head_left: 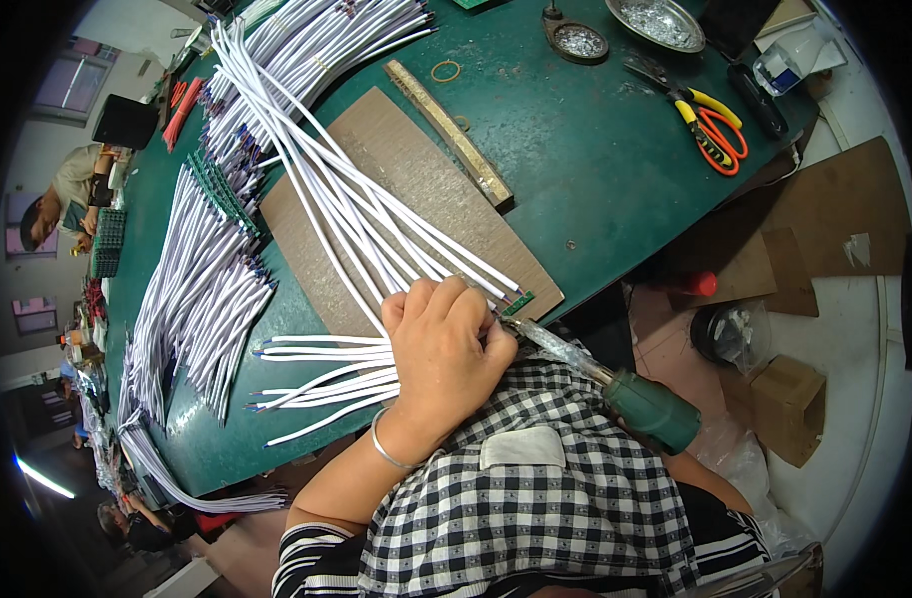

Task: The person solders electrical wires onto a circuit board using a soldering tool, sets the bundle aside, and then aligns and solders another set of wires onto a new circuit board.

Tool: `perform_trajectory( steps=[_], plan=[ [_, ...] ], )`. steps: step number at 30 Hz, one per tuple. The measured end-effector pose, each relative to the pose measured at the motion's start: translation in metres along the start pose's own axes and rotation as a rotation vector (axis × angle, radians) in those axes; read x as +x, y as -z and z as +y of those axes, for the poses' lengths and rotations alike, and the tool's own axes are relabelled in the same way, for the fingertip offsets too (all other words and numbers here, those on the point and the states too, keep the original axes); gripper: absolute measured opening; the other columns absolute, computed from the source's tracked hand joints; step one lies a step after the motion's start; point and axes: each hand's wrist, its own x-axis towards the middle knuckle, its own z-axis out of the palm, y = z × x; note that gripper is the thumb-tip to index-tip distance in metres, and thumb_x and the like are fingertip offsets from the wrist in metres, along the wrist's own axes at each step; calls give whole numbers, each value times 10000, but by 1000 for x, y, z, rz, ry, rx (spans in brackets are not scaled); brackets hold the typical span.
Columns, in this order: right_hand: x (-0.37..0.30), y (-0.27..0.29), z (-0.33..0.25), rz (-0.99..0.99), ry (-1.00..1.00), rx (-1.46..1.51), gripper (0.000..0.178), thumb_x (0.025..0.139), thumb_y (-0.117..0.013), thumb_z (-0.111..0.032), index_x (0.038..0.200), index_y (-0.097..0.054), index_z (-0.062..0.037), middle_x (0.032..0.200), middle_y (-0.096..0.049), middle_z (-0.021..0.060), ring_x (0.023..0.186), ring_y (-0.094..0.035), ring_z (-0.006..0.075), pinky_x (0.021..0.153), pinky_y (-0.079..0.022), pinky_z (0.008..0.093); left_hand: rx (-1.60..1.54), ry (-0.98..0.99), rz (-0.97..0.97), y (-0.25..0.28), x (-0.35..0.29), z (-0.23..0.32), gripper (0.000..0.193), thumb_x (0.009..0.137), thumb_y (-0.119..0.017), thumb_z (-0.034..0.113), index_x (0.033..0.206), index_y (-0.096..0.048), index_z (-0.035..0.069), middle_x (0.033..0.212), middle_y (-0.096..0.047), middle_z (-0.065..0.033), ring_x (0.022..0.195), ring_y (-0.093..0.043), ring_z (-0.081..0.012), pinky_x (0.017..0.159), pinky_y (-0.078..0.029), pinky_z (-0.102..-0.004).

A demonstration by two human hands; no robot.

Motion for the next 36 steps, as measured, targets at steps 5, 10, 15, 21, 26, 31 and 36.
perform_trajectory(
  steps=[5,10,15,21,26,31,36],
  plan=[
    [4,3,-13,-41,-439,474,422,786,-728,-185,1129,-581,13,969,-652,84,878,-647,185,809,-514,270,7,-3,-9,-2,2,5,172,577,-637,63,607,-470,91,668,-460,-41,691,-453,-230,708,-307,-365],
    [22,24,-31,-229,-283,512,449,817,-707,-93,1214,-531,22,1039,-640,115,909,-625,204,810,-505,309,-3,-1,-6,-1,1,2,170,577,-637,63,607,-473,91,668,-459,-41,692,-455,-228,705,-307,-361],
    [28,33,-21,-345,-564,511,461,824,-692,-121,1229,-529,25,1027,-645,117,906,-627,206,819,-500,306,0,-4,-10,-2,1,0,165,577,-639,68,612,-480,93,673,-462,-42,697,-457,-231,705,-310,-364],
    [46,37,-26,-325,-730,416,458,843,-648,-176,1237,-531,27,969,-652,103,872,-625,191,818,-485,285,-4,13,-12,-2,-3,-4,139,606,-636,119,662,-510,99,739,-500,-58,768,-481,-264,723,-328,-403],
    [46,45,-34,-313,-816,317,464,860,-611,-222,1243,-534,28,921,-658,91,844,-623,179,818,-473,267,-66,-15,69,-6,-5,-2,136,617,-629,117,708,-530,91,769,-514,-45,784,-488,-236,731,-335,-379],
    [48,46,-35,-246,-839,259,490,873,-583,-264,1258,-523,31,880,-658,84,811,-615,172,803,-463,259,-33,-5,92,-3,-10,-2,151,620,-645,124,716,-534,92,772,-495,-46,788,-477,-237,744,-340,-376],
    [46,42,-37,-270,-595,321,562,885,-559,-325,1301,-472,42,833,-640,87,745,-587,172,742,-456,267,-151,-4,62,23,-15,-16,179,706,-677,178,822,-573,89,876,-541,-69,867,-506,-271,780,-356,-402]
  ],
)
